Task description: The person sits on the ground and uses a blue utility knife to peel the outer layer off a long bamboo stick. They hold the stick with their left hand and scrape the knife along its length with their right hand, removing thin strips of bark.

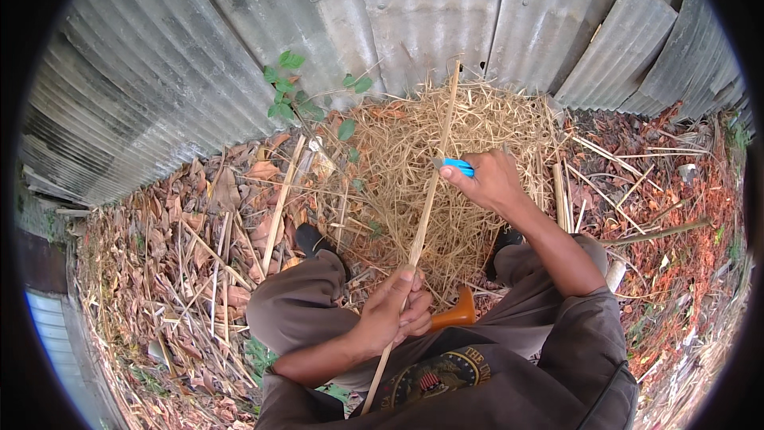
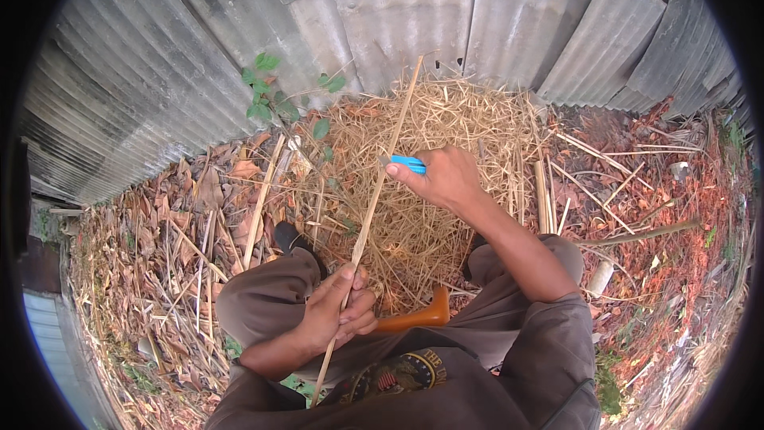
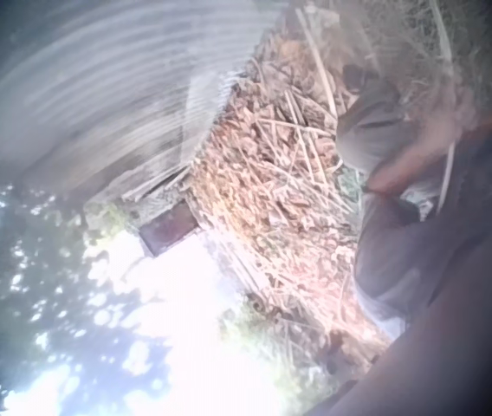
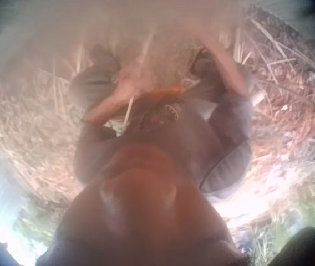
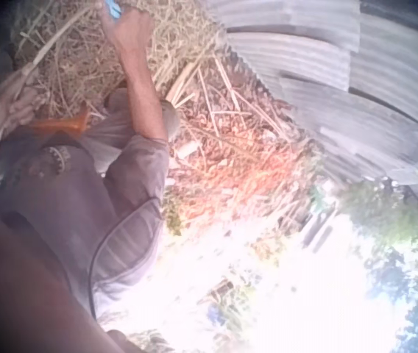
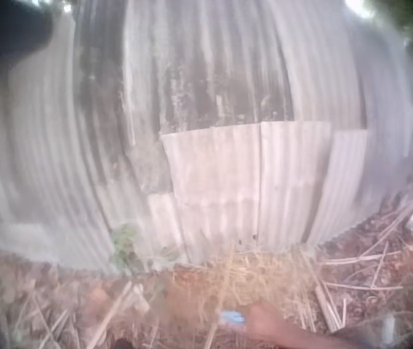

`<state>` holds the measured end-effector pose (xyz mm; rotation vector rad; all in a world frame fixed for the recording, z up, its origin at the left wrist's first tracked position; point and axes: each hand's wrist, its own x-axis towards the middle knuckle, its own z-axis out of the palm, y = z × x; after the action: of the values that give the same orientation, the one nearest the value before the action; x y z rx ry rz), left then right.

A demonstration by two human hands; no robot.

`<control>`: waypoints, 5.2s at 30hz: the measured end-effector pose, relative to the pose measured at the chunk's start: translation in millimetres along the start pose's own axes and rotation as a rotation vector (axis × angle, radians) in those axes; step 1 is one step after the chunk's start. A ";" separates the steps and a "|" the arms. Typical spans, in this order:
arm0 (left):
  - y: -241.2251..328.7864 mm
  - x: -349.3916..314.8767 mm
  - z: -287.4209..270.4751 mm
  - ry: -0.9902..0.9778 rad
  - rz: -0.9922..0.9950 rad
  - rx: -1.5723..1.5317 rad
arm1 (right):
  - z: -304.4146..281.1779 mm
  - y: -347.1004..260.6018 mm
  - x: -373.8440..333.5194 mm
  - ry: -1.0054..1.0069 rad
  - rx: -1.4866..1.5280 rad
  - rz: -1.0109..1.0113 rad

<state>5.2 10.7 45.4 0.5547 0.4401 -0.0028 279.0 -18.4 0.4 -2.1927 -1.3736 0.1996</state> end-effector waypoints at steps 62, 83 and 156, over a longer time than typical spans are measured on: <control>-29.6 -6.7 1.5 -0.102 0.105 0.351 | -3.3 67.5 19.2 0.290 -0.127 0.067; 13.1 0.6 -12.8 0.145 0.550 0.591 | -30.7 -18.6 2.9 0.032 0.038 -0.273; 4.3 -0.8 -6.2 0.170 0.431 0.617 | 14.7 -38.1 -12.3 -0.042 -0.033 -0.231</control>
<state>2.5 17.5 43.3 1.2562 0.4773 0.3328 237.3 -11.0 5.7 -2.0448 -1.6502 0.1393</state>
